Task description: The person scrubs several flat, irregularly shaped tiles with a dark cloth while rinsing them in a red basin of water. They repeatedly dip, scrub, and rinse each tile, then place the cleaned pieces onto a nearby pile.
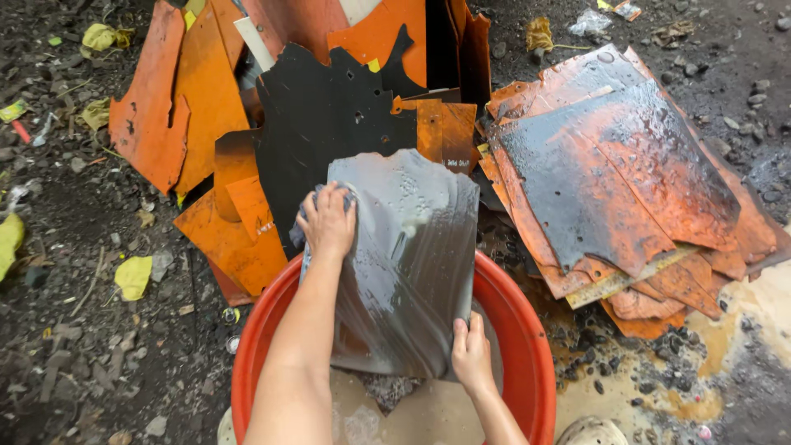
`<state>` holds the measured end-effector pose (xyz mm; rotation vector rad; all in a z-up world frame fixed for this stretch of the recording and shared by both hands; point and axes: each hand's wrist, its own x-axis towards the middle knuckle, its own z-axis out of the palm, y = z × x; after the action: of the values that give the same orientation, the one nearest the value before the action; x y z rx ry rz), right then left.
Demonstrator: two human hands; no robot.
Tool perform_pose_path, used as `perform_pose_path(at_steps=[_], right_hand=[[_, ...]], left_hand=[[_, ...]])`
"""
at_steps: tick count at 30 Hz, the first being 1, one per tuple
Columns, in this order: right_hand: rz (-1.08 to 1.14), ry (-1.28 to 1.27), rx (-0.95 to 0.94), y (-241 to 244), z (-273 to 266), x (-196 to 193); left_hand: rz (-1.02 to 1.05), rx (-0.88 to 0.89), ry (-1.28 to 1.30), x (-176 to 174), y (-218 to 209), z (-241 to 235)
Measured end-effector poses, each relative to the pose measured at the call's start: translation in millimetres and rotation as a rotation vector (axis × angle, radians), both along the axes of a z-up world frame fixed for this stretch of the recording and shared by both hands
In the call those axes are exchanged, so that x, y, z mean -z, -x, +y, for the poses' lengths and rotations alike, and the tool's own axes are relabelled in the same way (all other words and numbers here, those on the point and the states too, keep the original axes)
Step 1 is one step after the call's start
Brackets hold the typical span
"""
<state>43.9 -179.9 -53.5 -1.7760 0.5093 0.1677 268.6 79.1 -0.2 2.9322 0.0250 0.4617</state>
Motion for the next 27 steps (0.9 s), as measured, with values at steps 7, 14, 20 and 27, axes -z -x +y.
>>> perform_pose_path(at_steps=[7,14,20,27], right_hand=[[0.058,0.044,0.005,6.7,2.6,6.5],[0.027,0.043,0.038,3.9,5.6,6.5],[-0.118,0.068,0.012,1.8,5.3,3.8],[-0.036,0.071,-0.124,11.0,-0.9,7.7]], left_hand=[[-0.087,-0.051,-0.135,2.1,-66.7,-28.6],[-0.006,0.222,-0.120,16.5,27.8,-86.0],[0.014,0.340,0.133,-11.4,106.0,-107.3],[0.149,0.099,1.229,-97.6,121.8,-71.5]])
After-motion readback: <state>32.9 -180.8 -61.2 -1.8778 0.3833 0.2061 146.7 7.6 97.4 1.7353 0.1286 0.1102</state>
